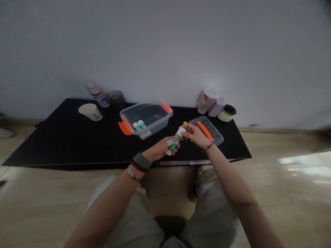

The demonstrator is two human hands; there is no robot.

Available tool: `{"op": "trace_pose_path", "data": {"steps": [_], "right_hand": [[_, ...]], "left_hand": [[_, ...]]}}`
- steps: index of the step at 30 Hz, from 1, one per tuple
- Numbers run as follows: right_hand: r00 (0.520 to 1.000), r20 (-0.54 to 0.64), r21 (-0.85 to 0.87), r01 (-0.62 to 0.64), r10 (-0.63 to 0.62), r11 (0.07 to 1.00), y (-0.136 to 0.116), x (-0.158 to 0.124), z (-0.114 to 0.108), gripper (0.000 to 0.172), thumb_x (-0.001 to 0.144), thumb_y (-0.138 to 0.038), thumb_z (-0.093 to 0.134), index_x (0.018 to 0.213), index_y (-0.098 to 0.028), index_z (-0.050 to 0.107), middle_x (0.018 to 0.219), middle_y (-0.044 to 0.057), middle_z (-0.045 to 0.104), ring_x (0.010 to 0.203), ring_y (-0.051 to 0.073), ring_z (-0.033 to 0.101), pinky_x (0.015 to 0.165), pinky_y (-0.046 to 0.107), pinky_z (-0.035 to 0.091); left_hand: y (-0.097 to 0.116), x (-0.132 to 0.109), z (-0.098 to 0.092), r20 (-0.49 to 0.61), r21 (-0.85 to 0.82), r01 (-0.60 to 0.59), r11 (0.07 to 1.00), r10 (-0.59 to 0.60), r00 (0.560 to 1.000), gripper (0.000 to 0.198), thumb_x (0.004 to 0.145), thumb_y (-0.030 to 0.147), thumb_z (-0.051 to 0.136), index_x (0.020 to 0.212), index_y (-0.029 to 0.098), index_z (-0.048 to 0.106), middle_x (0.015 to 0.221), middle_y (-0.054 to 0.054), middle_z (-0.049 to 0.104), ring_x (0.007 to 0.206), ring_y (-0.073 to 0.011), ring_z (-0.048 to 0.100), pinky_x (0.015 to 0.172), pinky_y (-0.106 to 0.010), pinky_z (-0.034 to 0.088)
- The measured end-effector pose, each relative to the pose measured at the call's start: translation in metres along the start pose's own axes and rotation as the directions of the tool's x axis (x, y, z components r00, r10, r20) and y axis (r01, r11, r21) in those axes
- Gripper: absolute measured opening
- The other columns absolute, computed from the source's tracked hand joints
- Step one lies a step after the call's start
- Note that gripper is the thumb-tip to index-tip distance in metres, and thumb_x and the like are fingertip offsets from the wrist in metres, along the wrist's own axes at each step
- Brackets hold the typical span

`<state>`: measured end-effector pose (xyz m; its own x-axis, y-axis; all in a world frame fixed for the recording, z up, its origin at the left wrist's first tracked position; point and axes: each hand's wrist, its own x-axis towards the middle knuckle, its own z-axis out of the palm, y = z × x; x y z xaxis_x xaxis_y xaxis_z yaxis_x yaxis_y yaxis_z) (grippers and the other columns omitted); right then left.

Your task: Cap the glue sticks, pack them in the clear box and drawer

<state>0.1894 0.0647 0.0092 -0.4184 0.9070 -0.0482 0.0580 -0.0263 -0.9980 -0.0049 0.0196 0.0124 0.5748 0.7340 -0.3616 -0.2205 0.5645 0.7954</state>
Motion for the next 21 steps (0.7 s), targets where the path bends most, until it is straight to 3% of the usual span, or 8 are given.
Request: {"op": "trace_pose_path", "data": {"steps": [6,9,13,21], "right_hand": [[0.983,0.036,-0.181,0.184,-0.181,0.966,-0.014,-0.013,-0.003,0.04,0.086,-0.054,0.064,0.11,-0.022,0.059,0.081,0.0,0.06,0.071,0.013,0.056,0.062,0.024,0.044],[0.969,0.032,-0.324,0.243,-0.247,0.914,-0.015,-0.015,-0.001,0.037,0.094,-0.057,0.05,0.094,-0.021,0.06,0.076,0.0,0.056,0.066,0.013,0.052,0.06,0.025,0.042],[0.945,0.029,-0.523,0.291,-0.324,0.801,-0.015,-0.017,0.006,0.034,0.099,-0.047,0.044,0.077,-0.022,0.052,0.067,-0.002,0.049,0.06,0.012,0.046,0.059,0.025,0.036],[0.957,0.043,-0.667,0.241,-0.286,0.705,-0.018,-0.02,0.02,0.032,0.1,-0.032,0.035,0.07,-0.023,0.039,0.06,-0.003,0.042,0.056,0.013,0.042,0.059,0.027,0.03]], "left_hand": [[0.002,-0.001,-0.003,0.091,0.04,0.001,0.999,-0.004,0.996,0.041,0.083,0.054,0.069,0.094,0.018,0.054,0.072,0.002,0.052,0.054,-0.006,0.043,0.047,-0.017,0.035],[0.001,0.0,-0.004,0.152,0.1,-0.023,0.995,0.007,0.988,0.046,0.08,0.058,0.07,0.094,0.016,0.058,0.071,0.001,0.051,0.055,-0.0063,0.042,0.046,-0.019,0.033],[0.003,-0.004,-0.001,0.19,0.228,-0.085,0.97,0.041,0.981,0.049,0.081,0.062,0.066,0.095,0.016,0.059,0.073,0.001,0.052,0.053,-0.006,0.041,0.045,-0.02,0.031],[-0.004,-0.005,0.005,0.137,0.452,-0.19,0.871,0.143,0.98,0.043,0.088,0.063,0.055,0.087,0.02,0.05,0.071,0.003,0.049,0.05,-0.0067,0.04,0.045,-0.02,0.032]]}}
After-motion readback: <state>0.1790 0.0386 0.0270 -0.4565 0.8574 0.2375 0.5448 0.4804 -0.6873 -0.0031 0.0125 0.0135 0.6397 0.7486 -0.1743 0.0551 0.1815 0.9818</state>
